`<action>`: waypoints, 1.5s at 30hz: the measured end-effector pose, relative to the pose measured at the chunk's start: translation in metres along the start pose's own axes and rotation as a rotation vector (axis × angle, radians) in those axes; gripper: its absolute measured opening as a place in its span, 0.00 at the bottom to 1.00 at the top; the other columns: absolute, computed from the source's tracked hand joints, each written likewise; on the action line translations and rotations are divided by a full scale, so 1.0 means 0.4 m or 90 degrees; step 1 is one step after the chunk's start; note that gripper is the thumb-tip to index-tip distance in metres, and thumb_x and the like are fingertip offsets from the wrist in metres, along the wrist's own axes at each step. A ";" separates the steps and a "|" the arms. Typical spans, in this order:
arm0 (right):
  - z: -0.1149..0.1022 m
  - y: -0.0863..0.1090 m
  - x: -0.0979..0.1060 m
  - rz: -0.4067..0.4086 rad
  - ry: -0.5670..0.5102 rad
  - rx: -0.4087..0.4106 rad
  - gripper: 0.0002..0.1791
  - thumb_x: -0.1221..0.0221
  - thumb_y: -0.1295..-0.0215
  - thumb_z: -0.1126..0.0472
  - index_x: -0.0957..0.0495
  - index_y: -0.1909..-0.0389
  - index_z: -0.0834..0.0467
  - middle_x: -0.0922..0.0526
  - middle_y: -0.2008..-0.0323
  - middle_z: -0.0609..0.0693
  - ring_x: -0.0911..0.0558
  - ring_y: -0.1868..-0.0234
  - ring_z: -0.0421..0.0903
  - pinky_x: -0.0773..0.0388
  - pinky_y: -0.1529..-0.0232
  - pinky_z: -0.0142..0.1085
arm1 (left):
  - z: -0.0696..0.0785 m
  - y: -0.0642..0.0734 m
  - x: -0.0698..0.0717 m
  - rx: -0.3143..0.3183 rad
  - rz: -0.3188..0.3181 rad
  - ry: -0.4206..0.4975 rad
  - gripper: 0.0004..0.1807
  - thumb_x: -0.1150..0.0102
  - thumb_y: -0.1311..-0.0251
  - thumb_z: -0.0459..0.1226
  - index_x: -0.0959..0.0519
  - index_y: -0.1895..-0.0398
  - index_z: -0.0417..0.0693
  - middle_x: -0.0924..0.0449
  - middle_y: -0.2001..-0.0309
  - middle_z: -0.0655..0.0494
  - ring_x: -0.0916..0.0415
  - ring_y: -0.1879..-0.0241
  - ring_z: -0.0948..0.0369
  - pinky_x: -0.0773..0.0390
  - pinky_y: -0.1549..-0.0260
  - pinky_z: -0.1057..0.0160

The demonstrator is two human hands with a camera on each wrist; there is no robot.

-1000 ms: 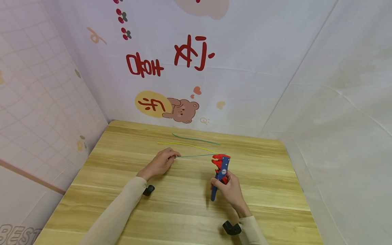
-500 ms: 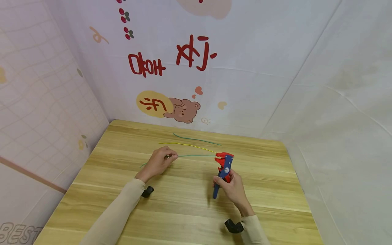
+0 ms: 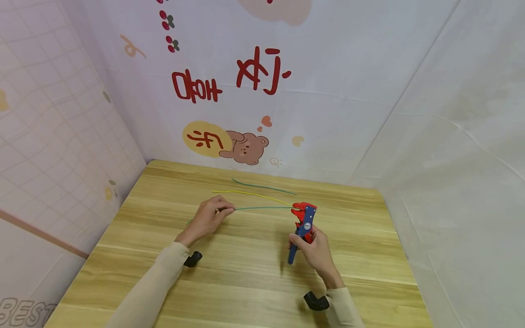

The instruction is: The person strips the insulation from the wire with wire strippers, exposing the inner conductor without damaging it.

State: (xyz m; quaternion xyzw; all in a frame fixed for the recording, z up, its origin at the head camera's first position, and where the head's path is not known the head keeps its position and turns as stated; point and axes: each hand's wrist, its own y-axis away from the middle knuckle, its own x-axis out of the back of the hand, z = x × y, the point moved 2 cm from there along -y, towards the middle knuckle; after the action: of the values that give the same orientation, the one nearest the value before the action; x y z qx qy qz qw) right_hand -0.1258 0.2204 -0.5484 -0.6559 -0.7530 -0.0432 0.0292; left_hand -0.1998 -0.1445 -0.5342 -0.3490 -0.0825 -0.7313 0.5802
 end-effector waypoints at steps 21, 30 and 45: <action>-0.007 -0.006 0.015 -0.023 -0.010 0.027 0.17 0.33 0.17 0.58 0.25 0.41 0.64 0.06 0.60 0.53 0.06 0.57 0.60 0.06 0.51 0.42 | 0.019 0.007 0.044 -0.035 -0.044 0.010 0.17 0.43 0.19 0.21 0.11 0.38 0.40 0.10 0.44 0.47 0.10 0.48 0.49 0.12 0.50 0.58; -0.009 -0.007 0.013 -0.033 -0.042 0.024 0.18 0.35 0.16 0.60 0.26 0.36 0.65 0.09 0.53 0.70 0.06 0.52 0.63 0.06 0.50 0.43 | 0.029 0.009 0.043 -0.041 -0.063 0.020 0.23 0.50 0.18 0.19 0.12 0.36 0.44 0.09 0.39 0.45 0.09 0.47 0.50 0.10 0.46 0.56; -0.005 -0.007 0.014 -0.111 -0.149 -0.011 0.26 0.48 0.07 0.54 0.40 0.18 0.57 0.15 0.48 0.50 0.10 0.47 0.44 0.16 0.36 0.71 | 0.040 0.010 0.037 -0.001 -0.021 0.035 0.18 0.45 0.21 0.23 0.11 0.48 0.54 0.10 0.47 0.55 0.17 0.54 0.60 0.19 0.57 0.61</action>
State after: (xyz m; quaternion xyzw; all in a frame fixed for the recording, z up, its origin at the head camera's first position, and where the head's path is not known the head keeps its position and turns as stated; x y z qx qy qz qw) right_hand -0.1292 0.2254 -0.5460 -0.5891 -0.8048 0.0244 -0.0684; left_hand -0.1909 -0.1489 -0.5144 -0.3279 -0.0720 -0.7500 0.5699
